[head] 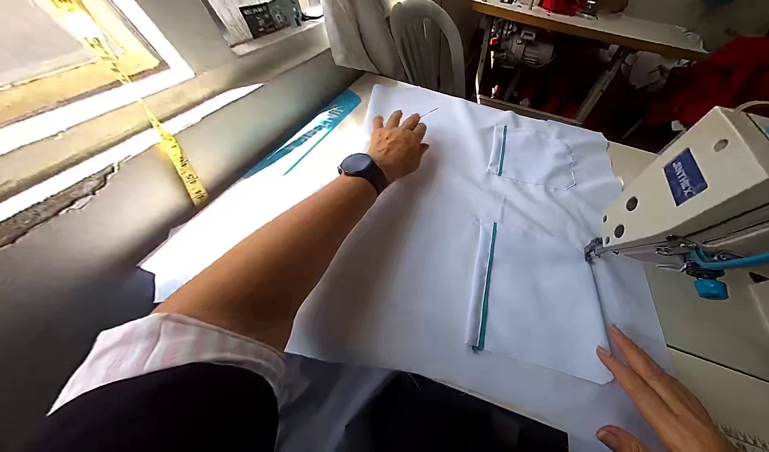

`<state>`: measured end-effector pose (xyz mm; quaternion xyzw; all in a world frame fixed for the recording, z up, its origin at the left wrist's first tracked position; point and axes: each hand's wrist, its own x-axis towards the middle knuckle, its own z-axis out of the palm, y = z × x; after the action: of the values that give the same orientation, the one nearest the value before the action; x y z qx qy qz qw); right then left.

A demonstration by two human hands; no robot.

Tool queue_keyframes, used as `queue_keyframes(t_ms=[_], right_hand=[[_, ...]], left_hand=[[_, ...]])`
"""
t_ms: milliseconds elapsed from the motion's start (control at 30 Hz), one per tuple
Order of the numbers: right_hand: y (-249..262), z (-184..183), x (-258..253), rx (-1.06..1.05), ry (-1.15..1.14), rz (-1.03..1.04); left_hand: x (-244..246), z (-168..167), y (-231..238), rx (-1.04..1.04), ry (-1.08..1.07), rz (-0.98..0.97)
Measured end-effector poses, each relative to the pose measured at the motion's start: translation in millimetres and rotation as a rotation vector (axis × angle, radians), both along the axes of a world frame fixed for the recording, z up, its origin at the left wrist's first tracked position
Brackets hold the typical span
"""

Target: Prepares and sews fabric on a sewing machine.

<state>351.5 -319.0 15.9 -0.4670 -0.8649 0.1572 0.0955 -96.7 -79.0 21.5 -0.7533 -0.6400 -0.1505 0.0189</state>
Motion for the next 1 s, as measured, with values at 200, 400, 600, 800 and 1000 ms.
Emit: queue_keyframes(t_ms=[200,400,600,800,1000], right_hand=[[24.9,0.8,0.7,0.061,0.123,0.031],[27.3,-16.0,-5.0,0.174,0.023,0.059],[23.6,-25.1,1.0,0.221,-0.035,0.078],[26.9,-25.9,7.9,0.243,-0.026,0.117],[59.5,-7.5,43.2,0.506,0.124,-0.007]], left_hand=[[95.7,-21.3,-125.6,0.050,-0.153,-0.916],[67.5,-27.5,-150.0,-0.044,-0.135,-1.035],[57.9,-27.6,-160.3,-0.074,-0.069,-1.033],[56.2,-31.2,-176.4,-0.013,-0.079,-1.059],[51.1,-53.8,-197.3,0.076,-0.119,-0.963]])
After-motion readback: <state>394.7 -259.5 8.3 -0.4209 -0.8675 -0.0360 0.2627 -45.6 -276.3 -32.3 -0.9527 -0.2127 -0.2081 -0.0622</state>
